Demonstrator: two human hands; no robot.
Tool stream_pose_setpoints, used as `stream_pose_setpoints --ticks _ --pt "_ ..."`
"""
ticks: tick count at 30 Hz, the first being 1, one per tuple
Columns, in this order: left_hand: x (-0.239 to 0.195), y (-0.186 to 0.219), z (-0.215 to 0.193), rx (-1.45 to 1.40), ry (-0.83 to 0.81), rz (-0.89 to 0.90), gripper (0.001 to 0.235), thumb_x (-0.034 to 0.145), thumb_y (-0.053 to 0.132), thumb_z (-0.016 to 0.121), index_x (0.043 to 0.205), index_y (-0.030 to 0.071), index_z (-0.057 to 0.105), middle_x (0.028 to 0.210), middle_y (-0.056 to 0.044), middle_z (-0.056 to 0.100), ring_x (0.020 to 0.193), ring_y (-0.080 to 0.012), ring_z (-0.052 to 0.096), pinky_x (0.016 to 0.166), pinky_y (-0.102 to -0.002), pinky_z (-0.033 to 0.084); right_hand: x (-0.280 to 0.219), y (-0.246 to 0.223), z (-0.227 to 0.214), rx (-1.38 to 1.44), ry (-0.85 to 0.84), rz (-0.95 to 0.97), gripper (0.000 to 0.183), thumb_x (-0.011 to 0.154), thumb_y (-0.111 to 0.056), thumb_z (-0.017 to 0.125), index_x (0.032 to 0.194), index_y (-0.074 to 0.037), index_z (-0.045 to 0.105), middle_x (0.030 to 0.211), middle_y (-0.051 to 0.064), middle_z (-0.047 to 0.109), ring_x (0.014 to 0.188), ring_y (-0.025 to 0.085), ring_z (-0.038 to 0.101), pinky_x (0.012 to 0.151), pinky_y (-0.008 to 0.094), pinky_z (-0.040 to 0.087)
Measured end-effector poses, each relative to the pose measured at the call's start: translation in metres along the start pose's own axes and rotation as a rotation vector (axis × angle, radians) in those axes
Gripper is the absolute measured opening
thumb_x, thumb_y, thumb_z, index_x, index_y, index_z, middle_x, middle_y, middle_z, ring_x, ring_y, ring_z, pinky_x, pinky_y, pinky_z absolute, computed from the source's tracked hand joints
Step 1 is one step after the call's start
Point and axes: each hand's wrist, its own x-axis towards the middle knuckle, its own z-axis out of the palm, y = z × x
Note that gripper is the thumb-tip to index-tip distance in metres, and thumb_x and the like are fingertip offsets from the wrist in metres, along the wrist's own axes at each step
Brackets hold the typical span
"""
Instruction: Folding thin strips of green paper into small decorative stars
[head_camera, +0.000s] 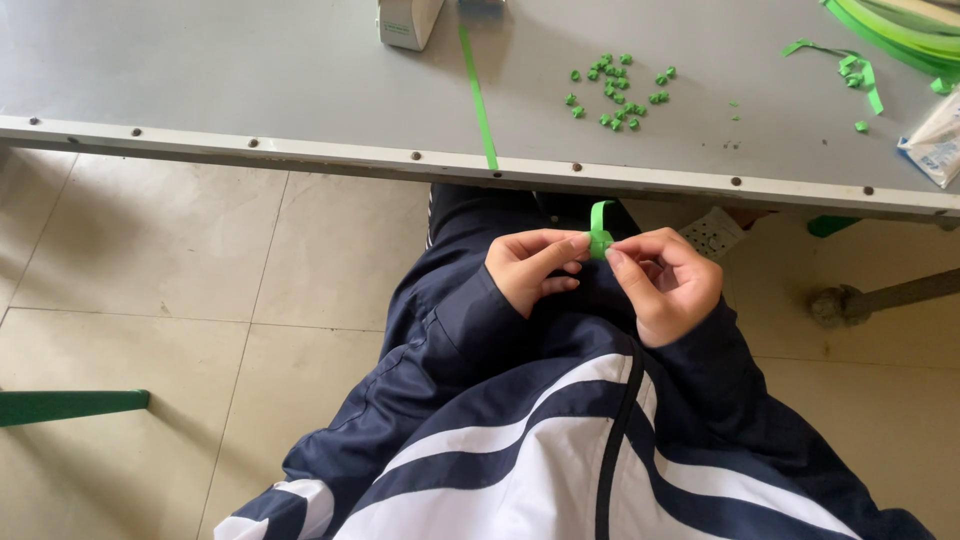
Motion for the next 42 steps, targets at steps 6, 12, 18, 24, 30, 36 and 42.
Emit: stream_pose_setpoints --ticks 6,12,18,24,30,36,42 --pt "-0.006 0.006 0.003 0.055 0.005 0.028 0.030 0.084 0.015 0.084 0.103 -0.006 0.075 0.091 -0.024 0.073 0.081 -0.0188 0.069 0.068 -0.031 0.066 0.001 0.010 -0.003 0.048 -0.027 0.022 0.006 0.086 0.004 0.077 0.089 0.007 0.073 0.073 0.011 0.062 0.065 0.015 0.064 0.060 0.025 0.059" --pt "-0.006 0.006 0.003 0.111 0.005 0.049 0.029 0.083 0.015 0.084 0.101 -0.005 0.076 0.089 -0.025 0.073 0.080 -0.0183 0.068 0.067 -0.030 0.066 0.000 0.010 -0.004 0.041 -0.037 0.042 0.002 0.085 0.007 0.074 0.087 0.006 0.074 0.071 0.010 0.061 0.065 0.013 0.064 0.059 0.024 0.057" --pt "-0.007 0.007 0.004 0.126 0.009 0.051 0.032 0.082 0.019 0.085 0.098 -0.006 0.076 0.084 -0.023 0.072 0.076 -0.0185 0.068 0.063 -0.029 0.066 -0.004 0.009 -0.004 0.035 -0.076 0.117 0.003 0.083 0.007 0.073 0.084 0.005 0.073 0.068 0.011 0.063 0.065 0.013 0.065 0.061 0.025 0.059" --pt "-0.004 0.004 0.001 0.124 0.006 0.082 0.026 0.082 0.014 0.084 0.098 -0.005 0.076 0.081 -0.023 0.071 0.073 -0.0192 0.069 0.062 -0.029 0.066 -0.006 0.007 0.000 0.032 -0.081 0.209 0.004 0.083 0.003 0.071 0.087 0.004 0.073 0.070 0.013 0.067 0.068 0.015 0.068 0.064 0.025 0.059" --pt "-0.002 0.003 0.001 0.176 0.007 0.130 0.026 0.084 0.016 0.082 0.099 -0.005 0.076 0.078 -0.023 0.071 0.070 -0.0198 0.070 0.062 -0.030 0.066 -0.006 0.004 0.002 0.041 -0.089 0.250 0.006 0.084 -0.002 0.073 0.087 0.003 0.073 0.073 0.015 0.069 0.069 0.016 0.068 0.066 0.026 0.059" --pt "-0.003 0.005 0.003 0.330 -0.018 0.244 0.024 0.084 0.015 0.082 0.100 -0.001 0.077 0.074 -0.018 0.073 0.068 -0.0162 0.070 0.062 -0.027 0.062 -0.002 0.027 -0.009 0.102 -0.054 0.327 0.017 0.091 -0.013 0.068 0.091 0.004 0.072 0.072 0.020 0.067 0.062 0.021 0.067 0.059 0.032 0.061" --pt "-0.014 0.017 0.005 0.409 -0.052 0.321 0.026 0.081 0.016 0.084 0.102 0.005 0.074 0.077 -0.012 0.075 0.069 -0.0130 0.070 0.066 -0.023 0.060 0.005 0.018 -0.001 0.290 -0.014 0.486 0.029 0.091 -0.021 0.072 0.101 0.006 0.070 0.079 0.019 0.062 0.063 0.022 0.062 0.055 0.036 0.061"
